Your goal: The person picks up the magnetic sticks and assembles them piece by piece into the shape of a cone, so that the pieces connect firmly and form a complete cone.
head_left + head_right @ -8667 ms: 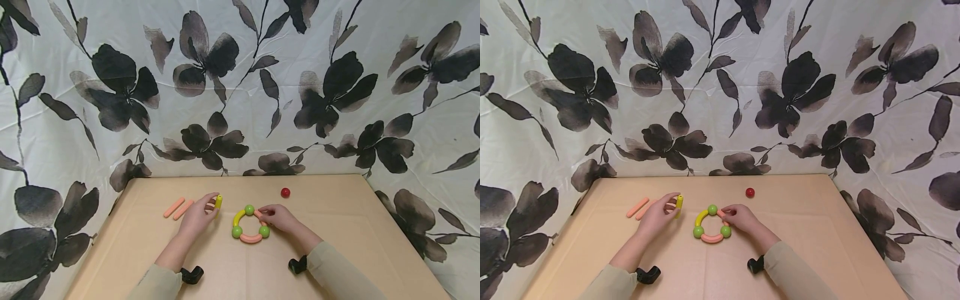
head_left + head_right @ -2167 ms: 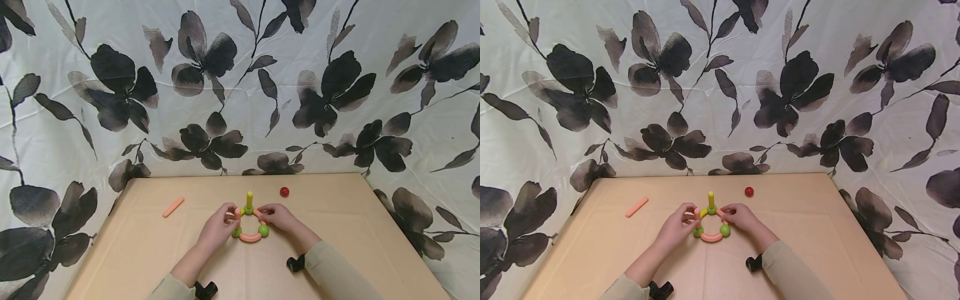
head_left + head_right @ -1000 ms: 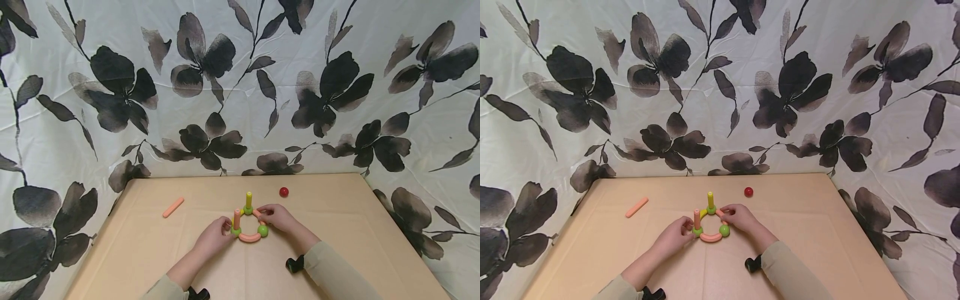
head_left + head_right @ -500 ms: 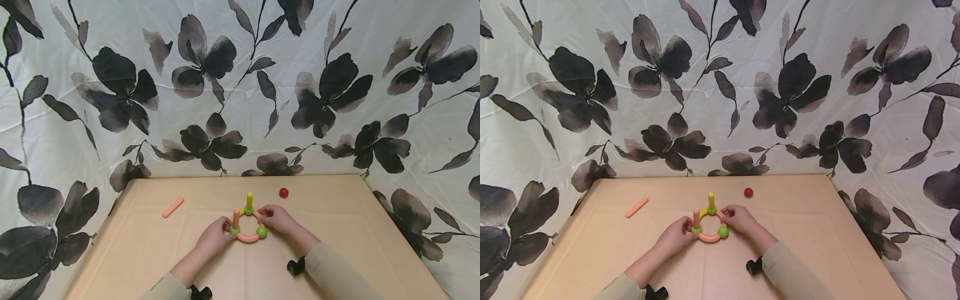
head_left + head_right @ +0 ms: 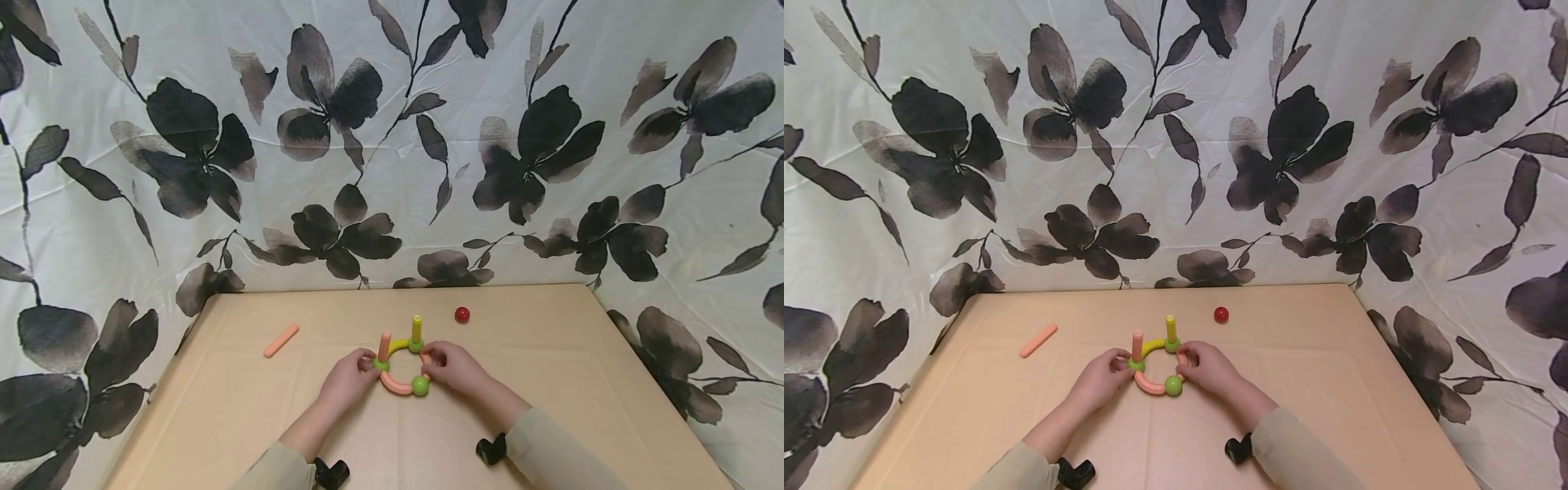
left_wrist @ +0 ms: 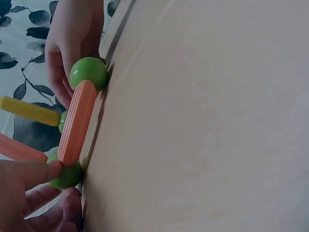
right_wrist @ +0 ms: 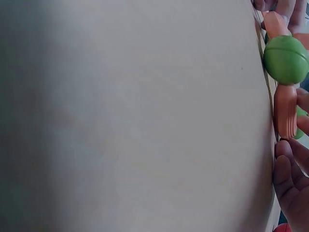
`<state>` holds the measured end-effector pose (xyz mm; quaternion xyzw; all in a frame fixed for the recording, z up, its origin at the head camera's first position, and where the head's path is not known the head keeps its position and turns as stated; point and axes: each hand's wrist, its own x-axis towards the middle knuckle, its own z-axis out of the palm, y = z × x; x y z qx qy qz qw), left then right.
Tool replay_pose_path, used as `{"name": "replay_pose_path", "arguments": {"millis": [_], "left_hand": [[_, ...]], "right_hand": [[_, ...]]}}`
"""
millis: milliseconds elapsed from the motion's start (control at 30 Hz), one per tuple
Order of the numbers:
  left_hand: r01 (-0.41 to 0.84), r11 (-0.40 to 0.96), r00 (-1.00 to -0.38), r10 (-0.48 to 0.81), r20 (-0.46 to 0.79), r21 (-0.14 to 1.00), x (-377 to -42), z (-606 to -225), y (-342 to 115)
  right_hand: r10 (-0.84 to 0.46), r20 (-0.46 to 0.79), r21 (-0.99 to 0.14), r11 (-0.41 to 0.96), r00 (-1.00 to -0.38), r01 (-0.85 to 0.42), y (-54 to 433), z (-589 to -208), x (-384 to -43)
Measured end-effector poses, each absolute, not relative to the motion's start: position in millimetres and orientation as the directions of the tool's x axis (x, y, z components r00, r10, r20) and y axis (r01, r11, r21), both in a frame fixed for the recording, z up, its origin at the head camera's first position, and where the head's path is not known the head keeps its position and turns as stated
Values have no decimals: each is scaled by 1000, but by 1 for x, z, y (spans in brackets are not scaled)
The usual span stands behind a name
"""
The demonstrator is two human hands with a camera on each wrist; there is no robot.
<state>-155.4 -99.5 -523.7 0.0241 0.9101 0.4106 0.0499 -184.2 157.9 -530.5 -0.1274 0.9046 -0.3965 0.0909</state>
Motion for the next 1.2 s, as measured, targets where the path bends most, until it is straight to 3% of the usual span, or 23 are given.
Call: {"name": "replay_pose_path", "arguments": {"millis": [400,867,1200], "left_hand": [[-72,576,-996,4,-91,814,-182,-524,-105],[-69,593,-997,-8,-80,802,-186,-522,-112],[-47,644,-999,-35,-32,764,-187,-502,-153]], "right_hand": [[-348,-12,-679,691,-938,-248,148,-523,-170],[-316,-42,-666,716,-948,-209,143,-520,-168],[-309,-79,-690,703,-948,-172,144,-519,-170]]}}
